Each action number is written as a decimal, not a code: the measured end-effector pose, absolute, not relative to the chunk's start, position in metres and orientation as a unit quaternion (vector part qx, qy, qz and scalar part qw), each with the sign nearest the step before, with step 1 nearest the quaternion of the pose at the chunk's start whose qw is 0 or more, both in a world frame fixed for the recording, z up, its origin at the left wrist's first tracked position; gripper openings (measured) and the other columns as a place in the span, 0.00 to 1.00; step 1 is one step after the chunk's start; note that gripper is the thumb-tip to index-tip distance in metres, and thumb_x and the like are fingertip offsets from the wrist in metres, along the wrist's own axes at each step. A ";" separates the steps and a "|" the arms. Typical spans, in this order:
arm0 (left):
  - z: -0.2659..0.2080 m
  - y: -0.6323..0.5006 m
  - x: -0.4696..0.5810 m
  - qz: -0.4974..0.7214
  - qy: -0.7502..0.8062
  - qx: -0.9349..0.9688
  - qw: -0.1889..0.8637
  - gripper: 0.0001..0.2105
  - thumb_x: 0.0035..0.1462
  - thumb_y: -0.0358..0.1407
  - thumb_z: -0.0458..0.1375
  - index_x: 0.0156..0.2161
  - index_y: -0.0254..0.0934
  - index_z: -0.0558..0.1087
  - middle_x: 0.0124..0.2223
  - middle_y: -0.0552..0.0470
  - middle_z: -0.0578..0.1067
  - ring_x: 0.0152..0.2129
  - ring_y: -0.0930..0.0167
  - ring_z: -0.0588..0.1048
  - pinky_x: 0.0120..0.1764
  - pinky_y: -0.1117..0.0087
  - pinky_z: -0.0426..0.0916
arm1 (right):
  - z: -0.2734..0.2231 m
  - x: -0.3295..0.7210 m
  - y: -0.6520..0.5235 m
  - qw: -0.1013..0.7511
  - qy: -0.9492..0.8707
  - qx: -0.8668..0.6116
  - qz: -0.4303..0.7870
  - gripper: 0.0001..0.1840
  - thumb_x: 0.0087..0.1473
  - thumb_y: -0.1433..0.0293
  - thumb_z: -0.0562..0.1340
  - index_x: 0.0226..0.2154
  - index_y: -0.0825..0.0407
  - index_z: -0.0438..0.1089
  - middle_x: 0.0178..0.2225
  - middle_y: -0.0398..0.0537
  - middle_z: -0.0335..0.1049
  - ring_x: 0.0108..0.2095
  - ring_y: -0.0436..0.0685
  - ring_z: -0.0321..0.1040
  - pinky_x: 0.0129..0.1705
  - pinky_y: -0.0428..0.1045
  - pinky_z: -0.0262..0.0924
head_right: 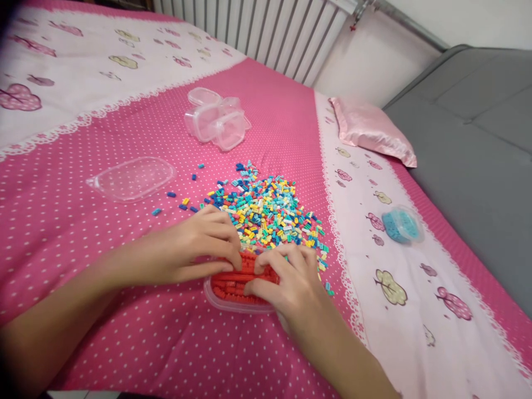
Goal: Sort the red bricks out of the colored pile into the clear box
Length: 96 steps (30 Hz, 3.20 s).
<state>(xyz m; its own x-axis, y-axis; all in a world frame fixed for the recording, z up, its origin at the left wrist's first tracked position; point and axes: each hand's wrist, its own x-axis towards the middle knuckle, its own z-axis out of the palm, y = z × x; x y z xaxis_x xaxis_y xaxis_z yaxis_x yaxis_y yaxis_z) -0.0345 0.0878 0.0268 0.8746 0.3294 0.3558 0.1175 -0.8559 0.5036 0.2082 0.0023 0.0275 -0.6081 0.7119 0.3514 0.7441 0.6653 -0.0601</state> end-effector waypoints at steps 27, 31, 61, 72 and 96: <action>0.026 0.088 -0.034 0.193 0.117 0.945 0.238 0.07 0.69 0.33 0.53 0.40 0.39 0.73 0.38 0.53 0.74 0.39 0.68 0.67 0.47 0.64 0.54 | 0.031 0.208 0.005 0.208 -0.870 -0.446 0.040 0.11 0.60 0.73 0.65 0.27 0.45 0.74 0.36 0.41 0.74 0.41 0.57 0.64 0.45 0.56 0.45; 0.026 0.088 -0.035 0.195 0.113 0.945 0.238 0.08 0.69 0.33 0.53 0.40 0.39 0.73 0.38 0.53 0.74 0.39 0.68 0.67 0.48 0.64 0.54 | 0.034 0.208 0.005 0.216 -0.865 -0.451 0.040 0.13 0.63 0.74 0.62 0.29 0.43 0.75 0.36 0.42 0.74 0.40 0.57 0.63 0.42 0.55 0.45; 0.026 0.087 -0.036 0.204 0.129 0.939 0.244 0.08 0.68 0.32 0.54 0.40 0.40 0.75 0.39 0.54 0.74 0.41 0.68 0.67 0.48 0.65 0.54 | 0.046 0.178 0.015 0.139 -0.889 -0.437 0.020 0.10 0.45 0.71 0.76 0.26 0.46 0.76 0.39 0.43 0.75 0.44 0.62 0.63 0.48 0.58 0.42; 0.027 0.088 -0.037 0.195 0.138 0.943 0.231 0.07 0.68 0.31 0.54 0.39 0.40 0.75 0.40 0.53 0.74 0.43 0.67 0.67 0.49 0.65 0.53 | 0.037 0.183 0.015 0.169 -0.863 -0.469 0.085 0.10 0.50 0.71 0.74 0.24 0.44 0.75 0.37 0.39 0.73 0.44 0.59 0.64 0.50 0.59 0.40; 0.029 0.089 -0.037 0.210 0.138 0.939 0.235 0.08 0.67 0.31 0.55 0.39 0.41 0.76 0.38 0.53 0.75 0.40 0.67 0.68 0.47 0.66 0.55 | 0.044 0.186 0.020 0.132 -0.853 -0.482 0.152 0.08 0.47 0.69 0.76 0.26 0.41 0.78 0.38 0.38 0.74 0.44 0.58 0.66 0.51 0.58 0.44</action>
